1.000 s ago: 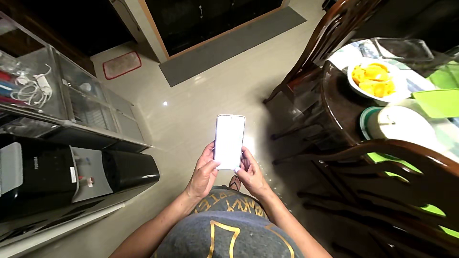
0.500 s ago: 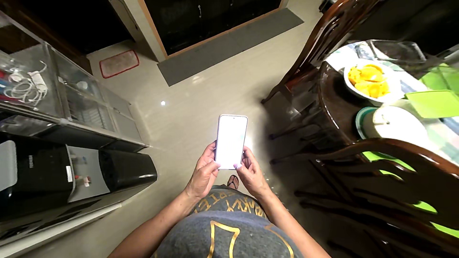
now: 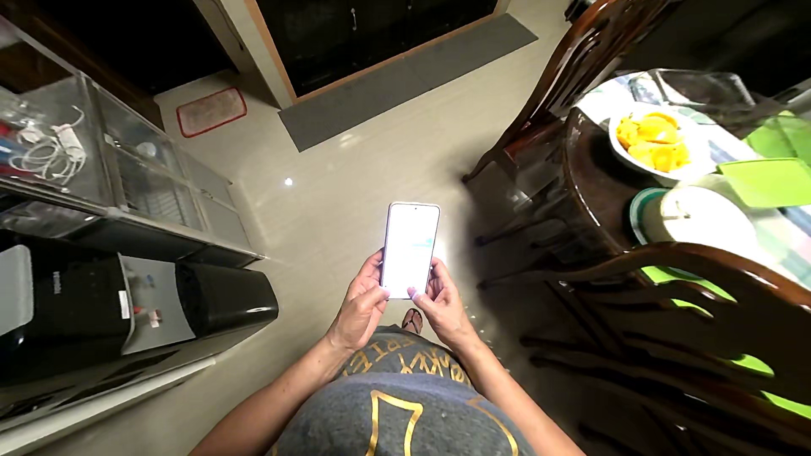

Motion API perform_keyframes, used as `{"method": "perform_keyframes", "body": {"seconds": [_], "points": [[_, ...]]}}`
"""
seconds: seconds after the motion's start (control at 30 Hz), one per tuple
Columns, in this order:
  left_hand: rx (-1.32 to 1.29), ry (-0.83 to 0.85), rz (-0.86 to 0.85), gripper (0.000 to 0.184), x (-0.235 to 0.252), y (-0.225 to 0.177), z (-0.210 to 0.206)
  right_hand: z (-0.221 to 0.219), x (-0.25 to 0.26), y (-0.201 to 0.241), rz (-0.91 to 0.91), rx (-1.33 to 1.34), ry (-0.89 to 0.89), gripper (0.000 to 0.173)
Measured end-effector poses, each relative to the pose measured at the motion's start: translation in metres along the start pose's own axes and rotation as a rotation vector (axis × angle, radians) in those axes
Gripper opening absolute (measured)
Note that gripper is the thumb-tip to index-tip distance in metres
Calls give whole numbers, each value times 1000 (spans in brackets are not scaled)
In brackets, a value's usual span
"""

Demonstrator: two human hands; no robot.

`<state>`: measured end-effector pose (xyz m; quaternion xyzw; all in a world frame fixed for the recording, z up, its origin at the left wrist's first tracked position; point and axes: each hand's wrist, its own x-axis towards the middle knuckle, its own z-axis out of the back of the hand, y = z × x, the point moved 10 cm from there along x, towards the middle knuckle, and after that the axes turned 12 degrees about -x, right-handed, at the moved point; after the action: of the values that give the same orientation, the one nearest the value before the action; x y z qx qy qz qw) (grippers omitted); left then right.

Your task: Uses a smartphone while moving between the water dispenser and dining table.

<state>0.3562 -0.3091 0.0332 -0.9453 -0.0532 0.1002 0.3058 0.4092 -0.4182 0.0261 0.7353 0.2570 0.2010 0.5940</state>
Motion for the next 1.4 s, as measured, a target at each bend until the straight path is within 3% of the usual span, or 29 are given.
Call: {"method": "perform_keyframes", "body": {"seconds": [0.3,0.47,0.8,1.07,1.4], "points": [[5,7,-12,62,-3,0,-1,6,2,-9,-48,26,-55,36],[6,1,-17,62,-1,-1,-1,1,1,-3,21,49,36,57],[24,33,-18,64,0,0,-5,5,5,2,13,-50,-72,49],[2,-21,-21,62,4,-4,3,-4,6,3,-9,-25,28,69],[9,-23,-22,63,5,-4,3,-3,8,2,5,-93,33,66]]}}
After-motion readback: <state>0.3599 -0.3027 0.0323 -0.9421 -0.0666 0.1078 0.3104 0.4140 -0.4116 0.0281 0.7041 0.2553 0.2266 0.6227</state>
